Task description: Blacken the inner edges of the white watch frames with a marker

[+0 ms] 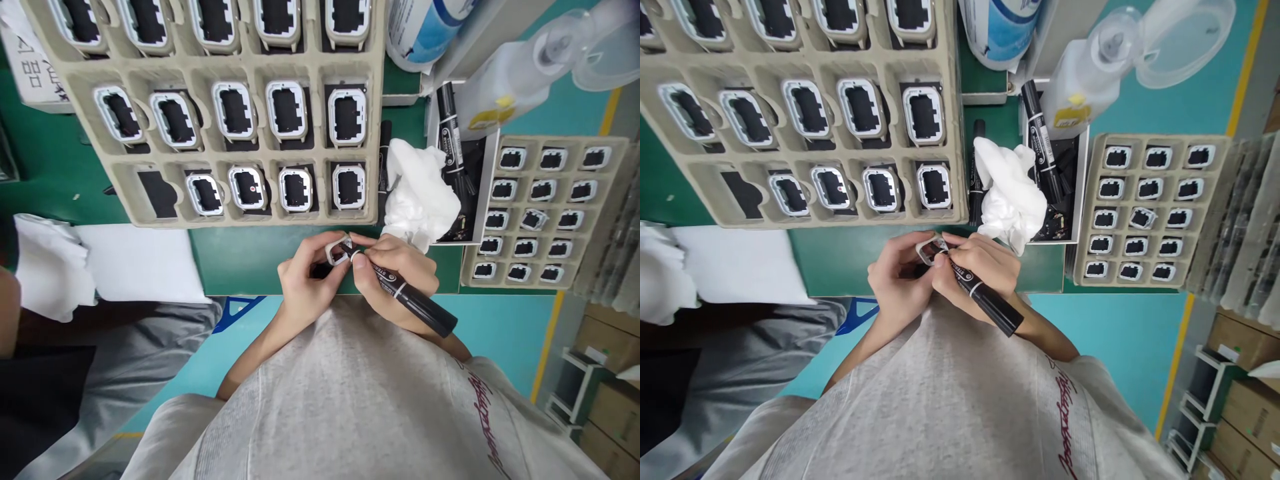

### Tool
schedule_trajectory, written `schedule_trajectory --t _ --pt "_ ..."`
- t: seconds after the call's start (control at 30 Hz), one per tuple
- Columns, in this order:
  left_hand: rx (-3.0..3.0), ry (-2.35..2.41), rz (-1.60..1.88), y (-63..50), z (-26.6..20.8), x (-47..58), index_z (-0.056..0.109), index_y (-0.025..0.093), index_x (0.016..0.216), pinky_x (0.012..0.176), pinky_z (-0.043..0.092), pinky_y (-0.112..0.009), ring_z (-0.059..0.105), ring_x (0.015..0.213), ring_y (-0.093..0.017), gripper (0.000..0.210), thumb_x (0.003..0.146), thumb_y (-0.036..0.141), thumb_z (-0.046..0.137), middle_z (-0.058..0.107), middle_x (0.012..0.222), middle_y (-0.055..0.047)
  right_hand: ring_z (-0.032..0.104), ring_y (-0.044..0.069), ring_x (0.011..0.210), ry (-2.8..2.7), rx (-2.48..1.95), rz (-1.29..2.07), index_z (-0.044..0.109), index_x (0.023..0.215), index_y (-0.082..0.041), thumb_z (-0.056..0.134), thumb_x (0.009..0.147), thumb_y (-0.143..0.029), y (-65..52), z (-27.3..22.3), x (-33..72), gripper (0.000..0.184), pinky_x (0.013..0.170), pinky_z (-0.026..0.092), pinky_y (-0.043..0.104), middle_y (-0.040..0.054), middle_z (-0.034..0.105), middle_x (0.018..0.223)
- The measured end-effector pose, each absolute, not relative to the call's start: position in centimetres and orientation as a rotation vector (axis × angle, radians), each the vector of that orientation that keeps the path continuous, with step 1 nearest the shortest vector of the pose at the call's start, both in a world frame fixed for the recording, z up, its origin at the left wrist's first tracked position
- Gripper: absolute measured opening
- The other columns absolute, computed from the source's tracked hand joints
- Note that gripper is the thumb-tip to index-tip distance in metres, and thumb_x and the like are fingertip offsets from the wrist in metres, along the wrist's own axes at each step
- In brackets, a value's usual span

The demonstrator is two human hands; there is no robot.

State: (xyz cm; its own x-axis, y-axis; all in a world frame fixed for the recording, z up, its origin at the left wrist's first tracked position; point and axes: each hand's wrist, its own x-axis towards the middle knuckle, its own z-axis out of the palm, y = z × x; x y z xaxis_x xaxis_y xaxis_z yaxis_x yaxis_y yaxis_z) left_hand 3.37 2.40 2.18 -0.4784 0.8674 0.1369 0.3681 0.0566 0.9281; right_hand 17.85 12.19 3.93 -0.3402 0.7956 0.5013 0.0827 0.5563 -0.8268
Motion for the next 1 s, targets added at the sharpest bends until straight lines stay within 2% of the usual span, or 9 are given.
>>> schedule_trajectory --t 0.1,0.27,0.33,0.43,0.6,0.73,0.87,1.0 --pt "1.147 1.769 1.468 2.6 2.5 3.3 0.083 0.026 0.138 0.082 0.079 -0.025 0.095 0.085 -0.018 0.04 0.106 0.037 0.104 0.098 0.104 -0.002 0.091 0.021 0.075 -1.762 -0.692 0.908 0.073 0.108 -0.031 0.082 0.11 -0.012 12.3 4.0 17.9 0.021 0.086 0.09 0.043 -0.0057 0.085 0.084" --pt "1.059 1.699 1.461 2.5 2.6 3.1 0.082 0.026 0.138 0.087 0.083 -0.033 0.098 0.089 -0.025 0.062 0.096 0.059 0.113 0.099 0.106 -0.006 0.092 0.025 0.075 -1.751 -0.624 0.954 0.075 0.112 -0.034 0.084 0.107 -0.013 12.5 4.1 18.7 0.023 0.079 0.089 0.046 -0.0038 0.091 0.089" --pt "1.062 1.688 1.465 2.5 2.6 3.0 0.082 0.025 0.137 0.087 0.084 -0.034 0.099 0.09 -0.026 0.066 0.093 0.062 0.114 0.099 0.106 -0.006 0.093 0.026 0.079 -1.774 -0.614 1.051 0.076 0.112 -0.034 0.087 0.106 -0.013 12.7 4.3 19.4 0.025 0.084 0.09 0.049 -0.0027 0.092 0.092" --pt "1.088 1.645 1.492 2.5 2.8 2.8 0.083 0.025 0.139 0.088 0.084 -0.033 0.1 0.093 -0.026 0.064 0.093 0.056 0.115 0.099 0.108 -0.006 0.093 0.026 0.082 -1.81 -0.621 1.199 0.077 0.111 -0.033 0.093 0.105 -0.012 12.9 4.7 20.3 0.027 0.094 0.09 0.051 -0.0021 0.09 0.09" --pt "1.153 1.621 1.554 2.7 3.2 2.9 0.083 0.027 0.142 0.088 0.083 -0.03 0.1 0.094 -0.025 0.062 0.092 0.043 0.118 0.1 0.111 -0.003 0.09 0.024 0.079 -1.832 -0.593 1.206 0.077 0.115 -0.035 0.088 0.108 -0.011 13.1 4.6 20.8 0.028 0.094 0.091 0.052 -0.0037 0.087 0.088" --pt "1.116 1.668 1.531 2.6 3.1 3.0 0.084 0.027 0.139 0.086 0.084 -0.034 0.099 0.091 -0.027 0.064 0.092 0.057 0.116 0.1 0.109 -0.004 0.086 0.023 0.07 -1.814 -0.564 1.19 0.074 0.12 -0.037 0.09 0.108 -0.016 13.2 4.0 20.6 0.029 0.09 0.091 0.055 -0.0055 0.086 0.087" --pt "1.082 1.699 1.5 2.4 2.9 2.9 0.085 0.026 0.134 0.081 0.084 -0.036 0.098 0.087 -0.028 0.067 0.091 0.069 0.114 0.099 0.105 -0.006 0.082 0.021 0.063 -1.815 -0.57 1.128 0.069 0.122 -0.037 0.085 0.116 -0.03 13.2 3.7 20.1 0.019 0.079 0.09 0.051 -0.0072 0.082 0.082" --pt "1.077 1.681 1.506 2.4 2.8 2.8 0.084 0.027 0.136 0.084 0.084 -0.036 0.099 0.089 -0.028 0.067 0.094 0.072 0.11 0.099 0.107 -0.006 0.08 0.019 0.062 -1.811 -0.583 1.117 0.066 0.12 -0.037 0.081 0.118 -0.031 13.1 4.0 19.9 0.016 0.085 0.091 0.053 -0.0083 0.078 0.08"
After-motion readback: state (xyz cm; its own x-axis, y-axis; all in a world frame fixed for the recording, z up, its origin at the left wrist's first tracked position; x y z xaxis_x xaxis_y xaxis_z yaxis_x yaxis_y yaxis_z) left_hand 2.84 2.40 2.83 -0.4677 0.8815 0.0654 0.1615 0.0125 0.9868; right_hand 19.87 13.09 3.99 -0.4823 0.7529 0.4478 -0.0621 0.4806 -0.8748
